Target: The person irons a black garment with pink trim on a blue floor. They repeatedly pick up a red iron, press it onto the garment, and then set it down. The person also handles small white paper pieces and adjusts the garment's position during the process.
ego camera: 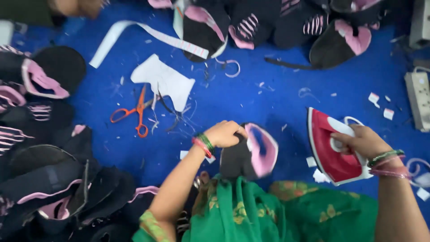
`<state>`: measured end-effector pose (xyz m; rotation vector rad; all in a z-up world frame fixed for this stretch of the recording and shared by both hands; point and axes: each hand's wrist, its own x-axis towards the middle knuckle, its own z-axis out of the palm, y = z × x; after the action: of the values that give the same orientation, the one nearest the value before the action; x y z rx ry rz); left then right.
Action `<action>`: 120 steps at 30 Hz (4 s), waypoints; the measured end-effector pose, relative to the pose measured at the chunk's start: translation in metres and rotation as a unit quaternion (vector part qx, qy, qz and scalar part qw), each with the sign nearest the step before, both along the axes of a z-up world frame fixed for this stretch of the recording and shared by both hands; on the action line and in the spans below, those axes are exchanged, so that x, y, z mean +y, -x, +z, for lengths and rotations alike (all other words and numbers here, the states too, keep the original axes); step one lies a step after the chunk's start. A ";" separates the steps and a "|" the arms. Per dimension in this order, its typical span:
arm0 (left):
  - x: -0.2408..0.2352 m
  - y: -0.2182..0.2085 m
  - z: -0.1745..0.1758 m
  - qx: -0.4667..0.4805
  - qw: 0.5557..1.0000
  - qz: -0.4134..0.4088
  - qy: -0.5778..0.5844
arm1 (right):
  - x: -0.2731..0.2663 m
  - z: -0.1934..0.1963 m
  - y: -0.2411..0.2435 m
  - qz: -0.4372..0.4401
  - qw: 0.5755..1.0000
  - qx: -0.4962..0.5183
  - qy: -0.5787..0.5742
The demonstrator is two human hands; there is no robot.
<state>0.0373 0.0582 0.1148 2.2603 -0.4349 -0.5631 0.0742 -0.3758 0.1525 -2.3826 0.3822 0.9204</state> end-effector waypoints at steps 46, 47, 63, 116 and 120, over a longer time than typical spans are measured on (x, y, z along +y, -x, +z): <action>-0.041 0.106 -0.088 -0.185 0.970 0.100 0.125 | 0.154 -0.238 0.125 -0.269 0.875 -0.184 -0.358; -0.039 0.097 -0.082 -0.179 0.971 0.099 0.127 | 0.149 -0.238 0.130 -0.273 0.876 -0.180 -0.354; -0.048 0.034 -0.109 -0.195 0.977 0.069 -0.051 | 0.160 -0.160 0.130 0.014 0.952 -0.301 -0.053; -0.081 -0.009 -0.133 -0.070 0.911 0.397 0.082 | 0.203 -0.147 0.077 0.281 0.883 -0.356 0.119; -0.084 -0.004 -0.132 -0.088 0.913 0.385 0.104 | 0.191 -0.170 0.087 0.228 0.881 -0.411 0.054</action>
<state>0.0414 -0.0257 -0.0176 2.0556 0.3113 0.0960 -0.0132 -0.1852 -0.0171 -2.7460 -0.4871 -0.0223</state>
